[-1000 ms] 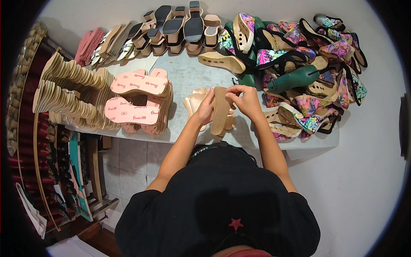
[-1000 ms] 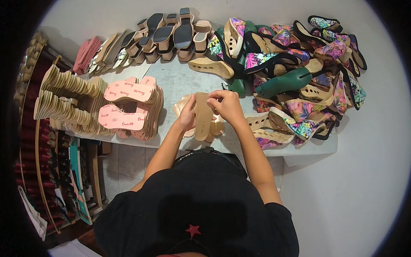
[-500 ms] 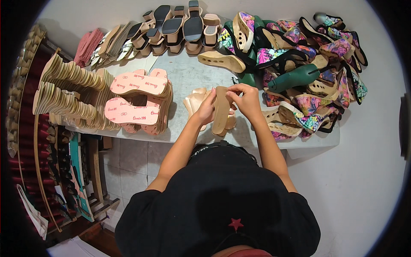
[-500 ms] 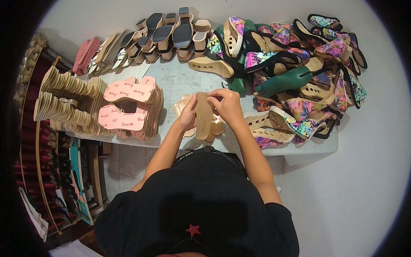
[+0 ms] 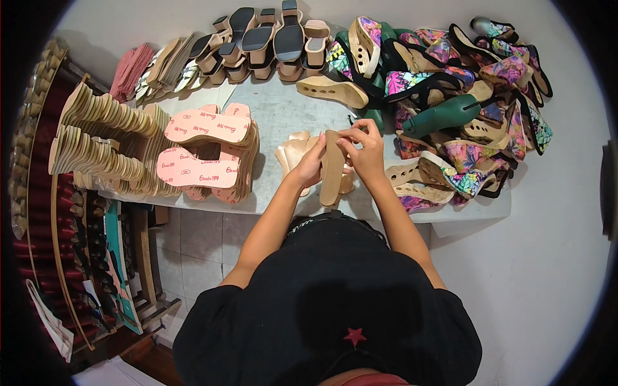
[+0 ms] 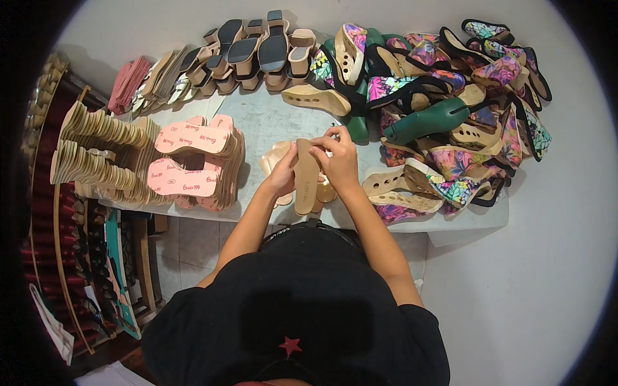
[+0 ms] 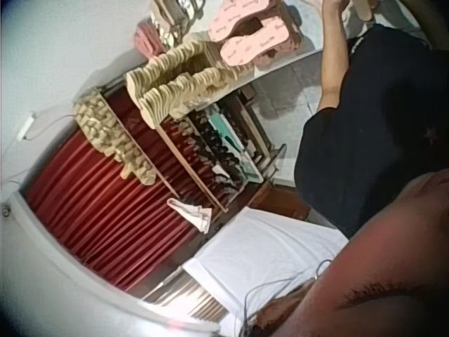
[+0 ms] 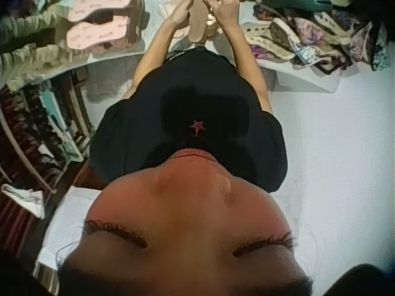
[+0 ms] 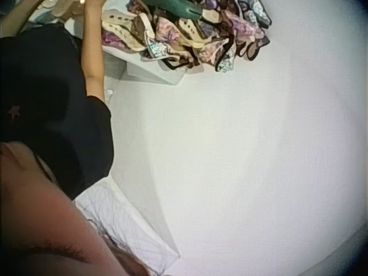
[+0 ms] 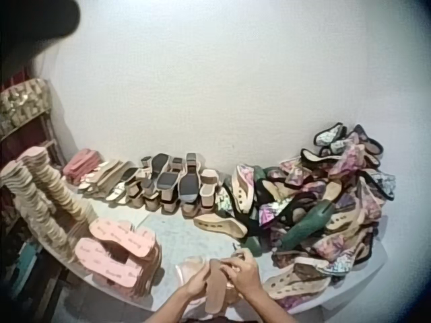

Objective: The person is organizing shoe insoles by matching pairs and stacking them.

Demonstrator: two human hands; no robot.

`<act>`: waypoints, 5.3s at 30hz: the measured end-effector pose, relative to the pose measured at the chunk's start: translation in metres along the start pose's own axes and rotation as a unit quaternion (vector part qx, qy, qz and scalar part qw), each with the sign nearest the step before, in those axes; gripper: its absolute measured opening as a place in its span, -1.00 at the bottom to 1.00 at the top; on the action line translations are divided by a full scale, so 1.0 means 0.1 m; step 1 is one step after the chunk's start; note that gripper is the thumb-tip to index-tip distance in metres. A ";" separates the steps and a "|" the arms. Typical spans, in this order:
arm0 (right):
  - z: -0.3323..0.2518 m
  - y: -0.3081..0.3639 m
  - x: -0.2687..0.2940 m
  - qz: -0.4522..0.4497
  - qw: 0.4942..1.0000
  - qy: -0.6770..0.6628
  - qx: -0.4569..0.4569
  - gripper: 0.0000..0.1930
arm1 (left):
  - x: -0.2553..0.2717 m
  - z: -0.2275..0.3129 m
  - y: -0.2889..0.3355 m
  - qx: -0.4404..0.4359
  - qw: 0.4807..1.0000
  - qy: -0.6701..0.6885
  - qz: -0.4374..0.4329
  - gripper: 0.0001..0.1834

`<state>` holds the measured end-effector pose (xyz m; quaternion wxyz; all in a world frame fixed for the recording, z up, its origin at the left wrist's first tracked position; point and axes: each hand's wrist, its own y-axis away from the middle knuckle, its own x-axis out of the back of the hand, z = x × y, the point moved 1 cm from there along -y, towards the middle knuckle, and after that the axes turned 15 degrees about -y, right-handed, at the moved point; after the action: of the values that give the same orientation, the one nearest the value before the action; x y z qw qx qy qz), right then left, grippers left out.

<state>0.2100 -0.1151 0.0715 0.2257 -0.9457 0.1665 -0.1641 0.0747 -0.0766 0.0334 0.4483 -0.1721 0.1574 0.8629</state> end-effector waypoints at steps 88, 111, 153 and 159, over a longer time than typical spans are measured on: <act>-0.13 -0.14 0.09 -0.035 0.994 -0.094 -0.050 -0.89 | -0.08 0.20 0.09 -0.002 0.999 0.024 0.041 -0.60; -0.17 -0.16 0.22 -0.128 0.955 -0.204 -0.173 -0.86 | 0.04 0.10 0.09 -0.004 0.994 0.074 0.074 -0.50; -0.18 -0.10 0.07 -0.053 0.989 -0.111 -0.082 -0.86 | -0.16 0.25 0.16 -0.052 0.999 0.011 0.005 -0.46; -0.26 -0.10 0.05 -0.044 0.994 -0.087 -0.040 -0.87 | -0.16 0.24 0.16 -0.046 0.999 -0.012 0.010 -0.56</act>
<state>0.2066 -0.1188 0.0997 0.1942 -0.9710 0.1107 -0.0842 0.0662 -0.0872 0.0634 0.4327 -0.1811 0.1136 0.8758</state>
